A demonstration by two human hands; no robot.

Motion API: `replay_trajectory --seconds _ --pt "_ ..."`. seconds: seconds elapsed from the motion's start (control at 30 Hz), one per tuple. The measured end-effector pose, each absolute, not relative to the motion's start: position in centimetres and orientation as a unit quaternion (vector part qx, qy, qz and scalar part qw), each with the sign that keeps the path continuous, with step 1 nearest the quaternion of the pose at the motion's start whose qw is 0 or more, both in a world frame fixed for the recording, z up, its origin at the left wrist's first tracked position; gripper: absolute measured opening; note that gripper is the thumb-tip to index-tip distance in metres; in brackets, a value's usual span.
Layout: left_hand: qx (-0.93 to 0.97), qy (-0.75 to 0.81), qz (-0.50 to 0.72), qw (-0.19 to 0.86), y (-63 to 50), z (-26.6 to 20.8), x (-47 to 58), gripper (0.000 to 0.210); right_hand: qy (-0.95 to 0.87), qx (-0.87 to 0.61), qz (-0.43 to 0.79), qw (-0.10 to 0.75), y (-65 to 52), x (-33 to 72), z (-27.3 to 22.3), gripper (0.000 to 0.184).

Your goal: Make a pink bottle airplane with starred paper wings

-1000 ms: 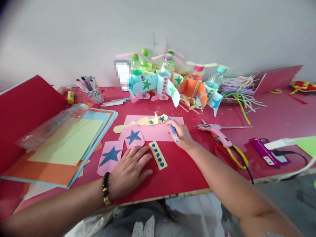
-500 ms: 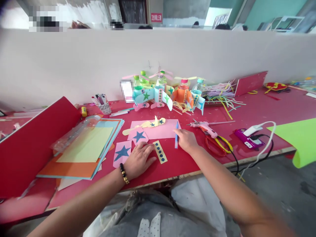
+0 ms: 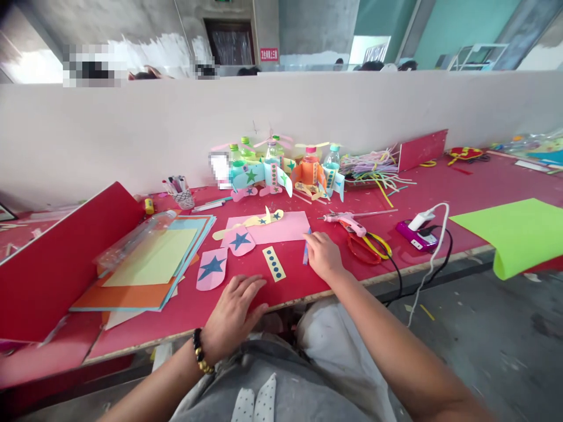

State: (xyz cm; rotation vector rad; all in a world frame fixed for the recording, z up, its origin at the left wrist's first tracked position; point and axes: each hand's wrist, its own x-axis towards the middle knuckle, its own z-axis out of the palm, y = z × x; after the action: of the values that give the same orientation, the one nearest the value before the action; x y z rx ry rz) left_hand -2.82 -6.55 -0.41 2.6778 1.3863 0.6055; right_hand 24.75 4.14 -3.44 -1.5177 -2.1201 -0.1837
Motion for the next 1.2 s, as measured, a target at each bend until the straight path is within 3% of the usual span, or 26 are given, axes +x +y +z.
replay_trajectory --seconds 0.2,0.7,1.2 --pt "0.865 0.463 0.195 0.015 -8.7 -2.9 -3.7 0.041 -0.822 -0.488 -0.053 0.290 -1.4 22.2 -3.4 0.027" --pt "0.867 0.458 0.198 -0.011 -9.0 -3.9 -3.9 0.041 -0.856 -0.453 -0.039 0.248 -5.9 20.2 -4.0 0.049" --pt "0.860 0.434 0.270 -0.014 -8.8 -5.1 -4.2 0.033 -0.861 -0.401 -0.037 0.311 -7.8 18.3 -5.1 0.020"
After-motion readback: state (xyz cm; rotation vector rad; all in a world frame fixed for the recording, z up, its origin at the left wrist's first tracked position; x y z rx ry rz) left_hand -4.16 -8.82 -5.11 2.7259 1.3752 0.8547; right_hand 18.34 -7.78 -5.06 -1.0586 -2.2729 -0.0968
